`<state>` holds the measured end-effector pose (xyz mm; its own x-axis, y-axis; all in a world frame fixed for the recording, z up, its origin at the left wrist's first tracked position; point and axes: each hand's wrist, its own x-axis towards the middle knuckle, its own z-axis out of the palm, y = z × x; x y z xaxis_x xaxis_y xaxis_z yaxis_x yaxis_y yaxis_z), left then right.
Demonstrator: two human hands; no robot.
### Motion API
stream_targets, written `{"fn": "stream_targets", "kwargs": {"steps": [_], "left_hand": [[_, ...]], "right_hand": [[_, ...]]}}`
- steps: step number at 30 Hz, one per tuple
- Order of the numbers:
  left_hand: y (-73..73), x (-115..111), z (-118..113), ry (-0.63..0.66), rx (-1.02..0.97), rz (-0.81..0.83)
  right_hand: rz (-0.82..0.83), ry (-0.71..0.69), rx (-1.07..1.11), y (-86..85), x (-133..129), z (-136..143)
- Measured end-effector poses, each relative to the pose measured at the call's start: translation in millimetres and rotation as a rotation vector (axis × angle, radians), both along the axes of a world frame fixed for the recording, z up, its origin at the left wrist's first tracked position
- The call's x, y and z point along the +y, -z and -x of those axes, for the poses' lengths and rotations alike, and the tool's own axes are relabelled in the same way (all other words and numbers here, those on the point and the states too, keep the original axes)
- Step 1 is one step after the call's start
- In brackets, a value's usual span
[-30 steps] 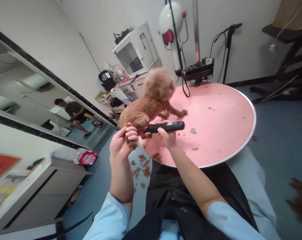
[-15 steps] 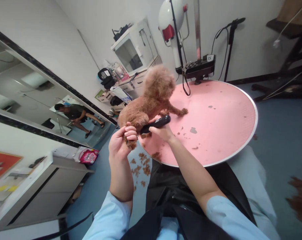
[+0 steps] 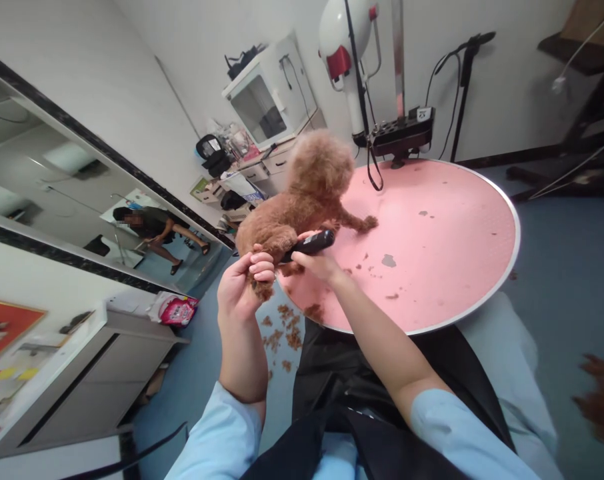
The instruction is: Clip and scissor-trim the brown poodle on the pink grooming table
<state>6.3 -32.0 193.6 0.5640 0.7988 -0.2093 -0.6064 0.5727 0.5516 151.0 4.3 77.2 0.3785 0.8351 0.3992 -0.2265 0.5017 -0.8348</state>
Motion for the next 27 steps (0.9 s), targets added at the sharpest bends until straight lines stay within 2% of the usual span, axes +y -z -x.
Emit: {"fn": "stream_targets", "kwargs": {"steps": [3, 5, 8, 10, 12, 15, 18, 20, 25, 27], "left_hand": [[0.5, 0.2, 1.4, -0.009, 0.006, 0.001], [0.6, -0.7, 1.7, -0.010, 0.014, 0.002], [0.9, -2.1, 0.7, -0.008, 0.020, 0.001], [1.3, -2.2, -0.5, -0.007, 0.019, -0.001], [1.6, -1.5, -1.5, -0.006, 0.018, -0.004], [1.7, 0.7, -1.6, -0.007, 0.020, -0.007], [1.3, 3.0, -0.1, -0.014, 0.019, -0.006], [0.8, 3.6, 1.0, -0.025, 0.017, -0.007], [-1.3, 1.7, 0.5, -0.060, 0.049, -0.004], [-2.0, 1.1, -0.7, -0.058, 0.050, 0.001]], "right_hand": [[0.051, -0.100, 0.008, -1.1, 0.4, -17.1], [0.093, -0.107, 0.105, 2.6, -2.8, -23.3], [0.062, 0.064, 0.364, 10.4, -6.9, -18.7], [-0.005, 0.146, 0.440, 13.3, -6.5, -8.6], [-0.055, 0.136, 0.359, 13.0, -2.7, 1.6], [-0.036, 0.017, 0.116, 9.9, 5.8, 7.3], [-0.012, -0.171, -0.060, 12.1, 7.8, -2.5], [-0.031, -0.200, -0.070, 18.1, 2.2, -12.5], [-0.066, 0.109, 0.205, 29.9, -15.5, -16.2], [-0.072, 0.145, 0.205, 26.8, -14.6, -6.6]]}}
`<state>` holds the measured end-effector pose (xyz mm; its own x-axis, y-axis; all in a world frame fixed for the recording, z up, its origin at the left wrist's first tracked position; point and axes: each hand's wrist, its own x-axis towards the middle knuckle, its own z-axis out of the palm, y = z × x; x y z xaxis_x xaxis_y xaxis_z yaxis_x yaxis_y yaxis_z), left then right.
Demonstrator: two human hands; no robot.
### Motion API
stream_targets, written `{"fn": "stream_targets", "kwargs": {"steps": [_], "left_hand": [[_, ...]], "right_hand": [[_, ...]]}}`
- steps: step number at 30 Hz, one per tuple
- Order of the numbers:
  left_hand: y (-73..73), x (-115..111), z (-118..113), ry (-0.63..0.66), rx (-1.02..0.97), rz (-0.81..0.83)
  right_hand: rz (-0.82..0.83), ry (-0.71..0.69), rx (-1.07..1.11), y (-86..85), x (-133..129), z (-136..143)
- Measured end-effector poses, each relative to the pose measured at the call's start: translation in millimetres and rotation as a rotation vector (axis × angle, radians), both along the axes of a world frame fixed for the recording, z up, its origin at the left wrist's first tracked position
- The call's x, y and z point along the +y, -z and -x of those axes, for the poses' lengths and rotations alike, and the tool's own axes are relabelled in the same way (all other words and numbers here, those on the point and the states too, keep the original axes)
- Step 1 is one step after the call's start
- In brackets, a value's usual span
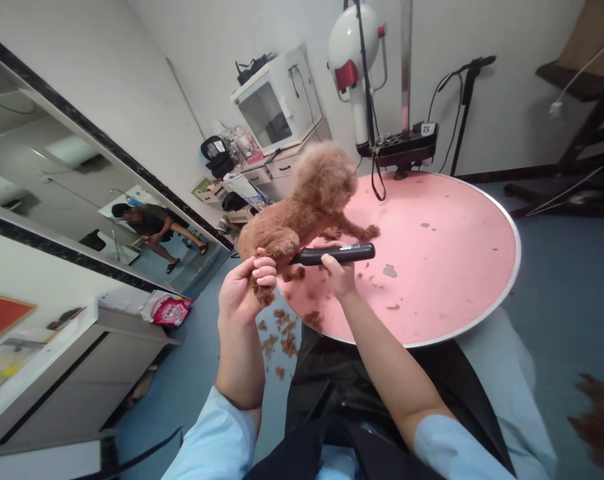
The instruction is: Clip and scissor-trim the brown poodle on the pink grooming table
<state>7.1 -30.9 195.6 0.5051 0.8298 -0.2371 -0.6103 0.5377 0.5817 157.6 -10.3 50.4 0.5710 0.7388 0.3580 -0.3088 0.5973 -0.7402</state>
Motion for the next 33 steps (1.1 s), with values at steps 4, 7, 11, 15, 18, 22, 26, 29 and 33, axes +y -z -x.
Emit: {"fn": "stream_targets", "kwargs": {"steps": [4, 7, 11, 15, 18, 22, 26, 29, 33], "left_hand": [[0.0, 0.9, -1.9, 0.021, -0.028, 0.012], [0.6, 1.0, -1.2, 0.022, -0.033, 0.024], [1.2, -1.4, -0.1, 0.046, -0.038, 0.047], [1.1, -1.0, -1.5, 0.040, -0.044, 0.043], [0.2, 1.1, -1.9, 0.041, -0.051, 0.033], [-0.7, 2.7, 0.3, 0.052, -0.051, 0.036], [-0.5, 2.7, 2.3, 0.045, -0.054, 0.028], [-0.8, 2.2, 1.5, 0.045, -0.059, 0.025], [-1.7, 1.5, -0.9, 0.038, -0.048, 0.024]], "right_hand": [[0.050, -0.103, -0.223, -12.5, 9.5, 13.4], [0.036, -0.164, -0.265, -14.7, 11.1, 3.4], [0.033, -0.132, -0.060, -8.7, 11.8, -14.6], [0.085, -0.134, 0.122, -8.2, 21.4, -2.2], [0.129, -0.163, 0.043, -12.1, 27.9, 14.5], [0.156, -0.300, -0.083, -10.3, 24.9, 13.7], [0.082, -0.191, 0.108, 1.1, 12.7, 0.8], [0.029, -0.089, 0.282, 4.8, 8.2, 4.3], [0.067, -0.157, 0.086, -4.3, 18.5, 16.3]]}}
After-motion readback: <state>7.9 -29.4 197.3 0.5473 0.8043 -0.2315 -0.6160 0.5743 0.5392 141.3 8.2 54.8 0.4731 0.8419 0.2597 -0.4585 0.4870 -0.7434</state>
